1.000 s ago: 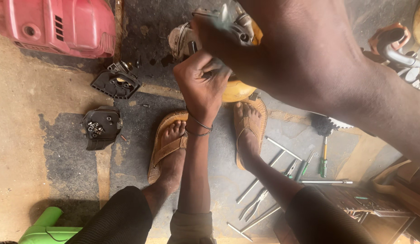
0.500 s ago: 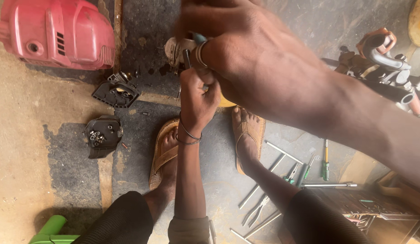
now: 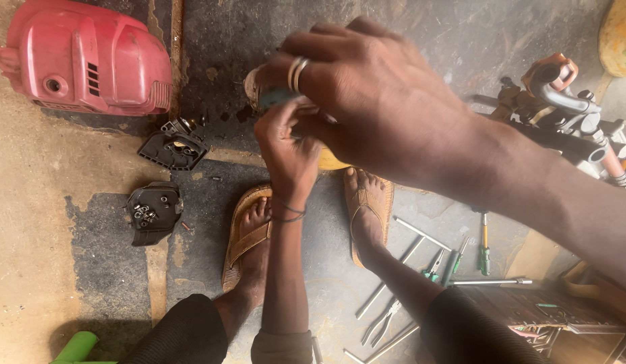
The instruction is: The person sits on the floor and uses a screwdriver to remove screws from a small engine's carburetor cover. They detach the cover, inspect the internal components, and then reattach the cover, securing it with the screws.
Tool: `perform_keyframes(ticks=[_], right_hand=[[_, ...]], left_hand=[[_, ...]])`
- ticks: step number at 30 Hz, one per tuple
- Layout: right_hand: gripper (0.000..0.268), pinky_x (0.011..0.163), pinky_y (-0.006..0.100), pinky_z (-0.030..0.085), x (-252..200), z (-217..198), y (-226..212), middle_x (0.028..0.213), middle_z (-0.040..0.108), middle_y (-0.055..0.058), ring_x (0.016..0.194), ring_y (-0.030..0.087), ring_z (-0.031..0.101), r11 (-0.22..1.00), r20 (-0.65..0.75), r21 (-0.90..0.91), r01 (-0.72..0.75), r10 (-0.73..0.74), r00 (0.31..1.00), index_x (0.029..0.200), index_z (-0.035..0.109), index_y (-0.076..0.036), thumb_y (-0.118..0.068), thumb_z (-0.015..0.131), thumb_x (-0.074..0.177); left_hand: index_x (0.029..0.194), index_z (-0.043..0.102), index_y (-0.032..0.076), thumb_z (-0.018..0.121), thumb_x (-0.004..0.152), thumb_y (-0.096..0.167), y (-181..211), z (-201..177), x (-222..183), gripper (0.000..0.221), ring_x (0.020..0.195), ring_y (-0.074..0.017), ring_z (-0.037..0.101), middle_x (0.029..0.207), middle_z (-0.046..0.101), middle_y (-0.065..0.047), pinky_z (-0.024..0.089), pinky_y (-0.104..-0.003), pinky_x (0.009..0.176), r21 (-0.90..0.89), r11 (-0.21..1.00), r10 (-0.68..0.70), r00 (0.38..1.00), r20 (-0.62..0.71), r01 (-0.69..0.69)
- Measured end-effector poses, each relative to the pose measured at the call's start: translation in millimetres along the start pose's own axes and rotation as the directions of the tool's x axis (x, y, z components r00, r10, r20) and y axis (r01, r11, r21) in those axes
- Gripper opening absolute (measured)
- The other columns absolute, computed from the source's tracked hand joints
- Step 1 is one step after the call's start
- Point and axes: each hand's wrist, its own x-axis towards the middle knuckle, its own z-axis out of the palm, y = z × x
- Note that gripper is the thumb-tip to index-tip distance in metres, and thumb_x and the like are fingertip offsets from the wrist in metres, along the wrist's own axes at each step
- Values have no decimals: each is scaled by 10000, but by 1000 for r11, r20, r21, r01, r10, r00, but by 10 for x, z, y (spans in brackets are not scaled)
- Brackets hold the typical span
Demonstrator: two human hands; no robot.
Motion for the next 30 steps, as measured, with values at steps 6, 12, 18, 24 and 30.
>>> perform_keyframes(ticks=[6,12,18,24,30], right_hand=[[220,964,468,520,-94,29,98,1226,647,162,1188,300,599,983,-181,-90,160,-174,968,965,692,-74,129,637,903],[271,999,503,483,-32,-113,1,1331,552,228,1239,391,541,999,-151,25,37,-33,988,1267,659,4,-8,680,996],[239,1007,439,533,-3,20,111,1236,617,148,1164,290,600,991,-77,113,72,-64,995,1157,695,-28,-137,790,967],[183,1024,436,543,-23,42,129,1275,615,138,1194,271,603,983,-135,-77,169,-178,975,1136,705,-33,72,632,1005],[529,870,490,515,-80,-67,212,1318,612,184,1117,335,587,985,-25,-18,-170,169,985,1347,586,-19,197,455,883]], left_hand=[[881,694,-74,695,989,27,-21,-99,12,148,642,-215,610,708,679,-116,474,-312,655,325,912,-318,932,173,251],[1033,688,-23,751,917,4,51,27,-4,135,901,-139,724,952,733,-75,598,-278,856,46,998,32,998,-54,-29],[1132,708,20,748,966,20,60,56,-1,170,950,-170,743,1057,757,-104,619,-343,859,-35,999,-19,1000,21,19],[1126,685,19,624,1041,65,82,-84,40,114,915,-163,735,986,727,-90,616,-295,824,60,993,-109,981,160,101],[1104,738,83,746,989,146,55,38,43,132,934,-152,778,1048,783,-72,645,-298,828,162,987,-15,1000,-5,15]])
